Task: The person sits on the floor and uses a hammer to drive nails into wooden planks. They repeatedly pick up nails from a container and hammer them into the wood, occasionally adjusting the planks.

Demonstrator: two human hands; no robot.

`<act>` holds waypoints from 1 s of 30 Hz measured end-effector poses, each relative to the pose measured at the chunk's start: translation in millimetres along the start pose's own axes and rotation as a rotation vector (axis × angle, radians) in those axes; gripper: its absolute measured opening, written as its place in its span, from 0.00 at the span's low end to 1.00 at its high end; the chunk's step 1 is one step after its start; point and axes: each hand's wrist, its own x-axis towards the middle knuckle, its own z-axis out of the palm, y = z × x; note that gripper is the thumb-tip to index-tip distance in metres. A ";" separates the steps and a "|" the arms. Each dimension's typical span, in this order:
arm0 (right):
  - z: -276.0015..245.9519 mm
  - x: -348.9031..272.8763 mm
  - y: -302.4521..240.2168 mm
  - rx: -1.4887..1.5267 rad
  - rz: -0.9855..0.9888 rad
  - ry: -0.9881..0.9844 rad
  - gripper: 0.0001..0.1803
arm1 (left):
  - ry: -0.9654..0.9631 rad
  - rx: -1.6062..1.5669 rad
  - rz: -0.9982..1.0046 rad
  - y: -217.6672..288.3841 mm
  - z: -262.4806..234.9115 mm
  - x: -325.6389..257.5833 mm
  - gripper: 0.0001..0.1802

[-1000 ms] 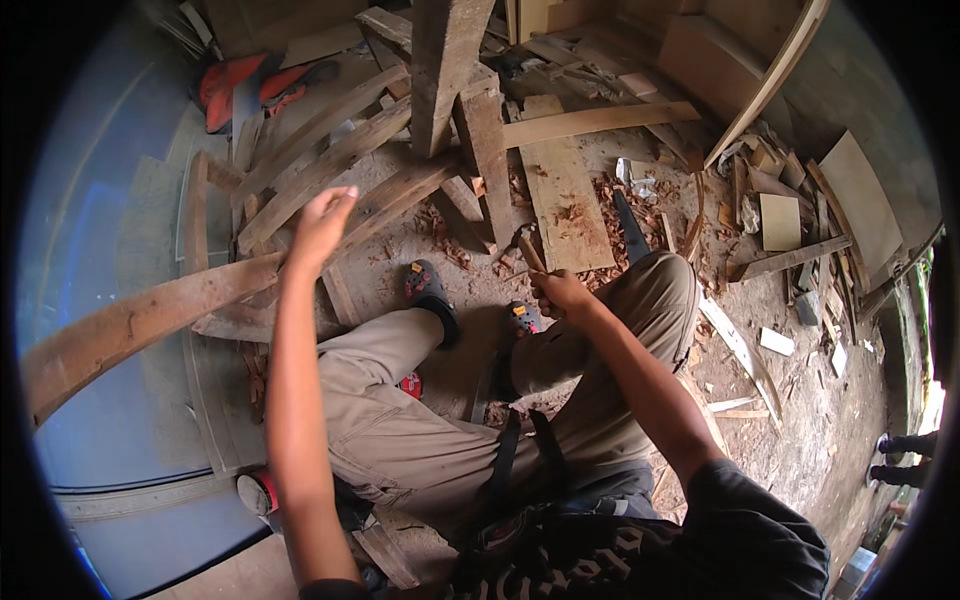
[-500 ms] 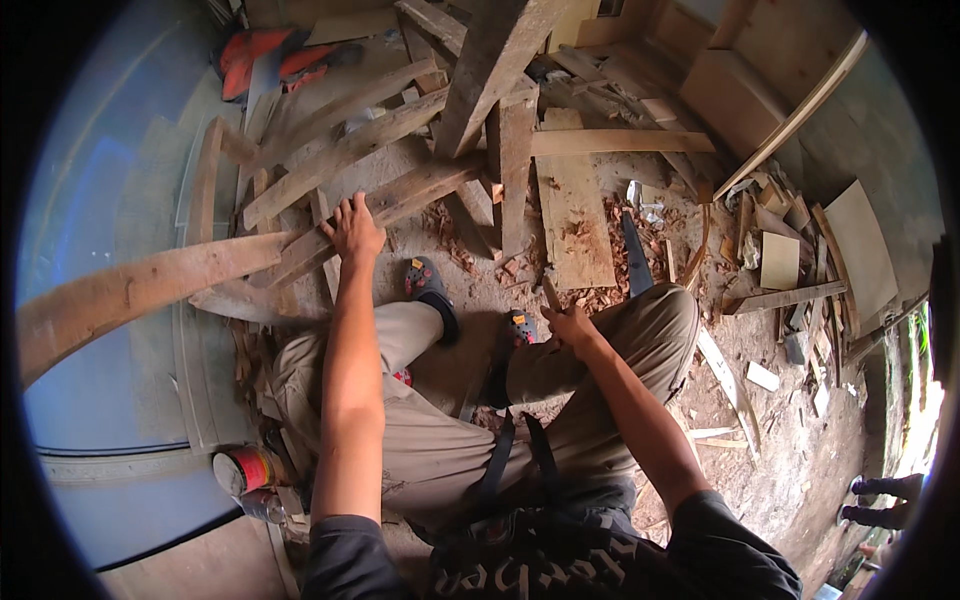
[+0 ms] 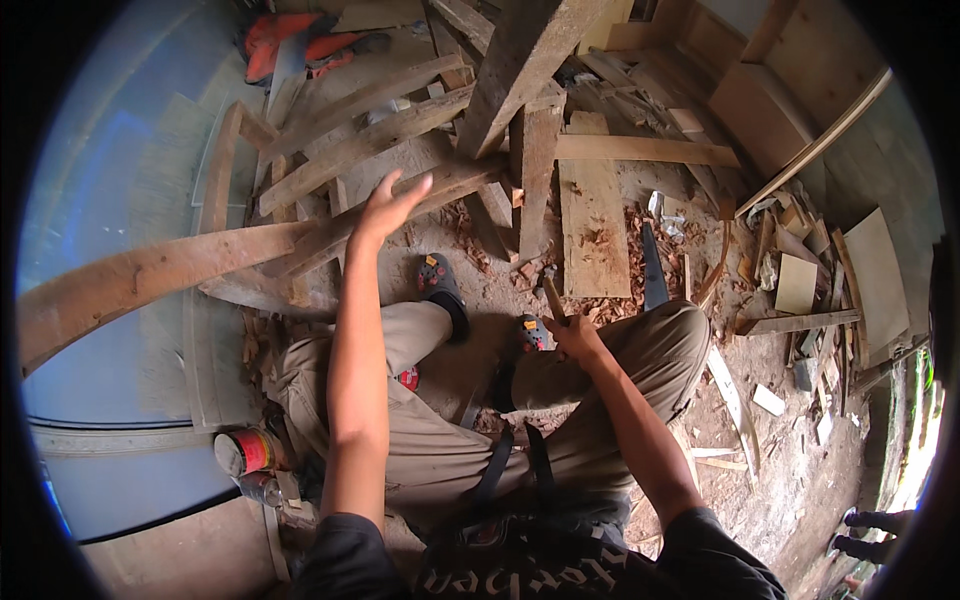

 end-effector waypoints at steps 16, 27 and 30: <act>-4.1 24.7 34.0 -0.217 0.051 -0.017 0.32 | 0.110 -0.663 1.194 323.1 12.3 -6.0 0.39; -5.3 22.2 31.2 -0.288 -0.042 -0.020 0.35 | 0.310 -0.614 1.177 319.6 17.4 10.4 0.36; -4.1 20.2 38.8 -0.259 -0.017 -0.013 0.34 | 0.306 -0.611 1.152 315.7 15.4 14.7 0.36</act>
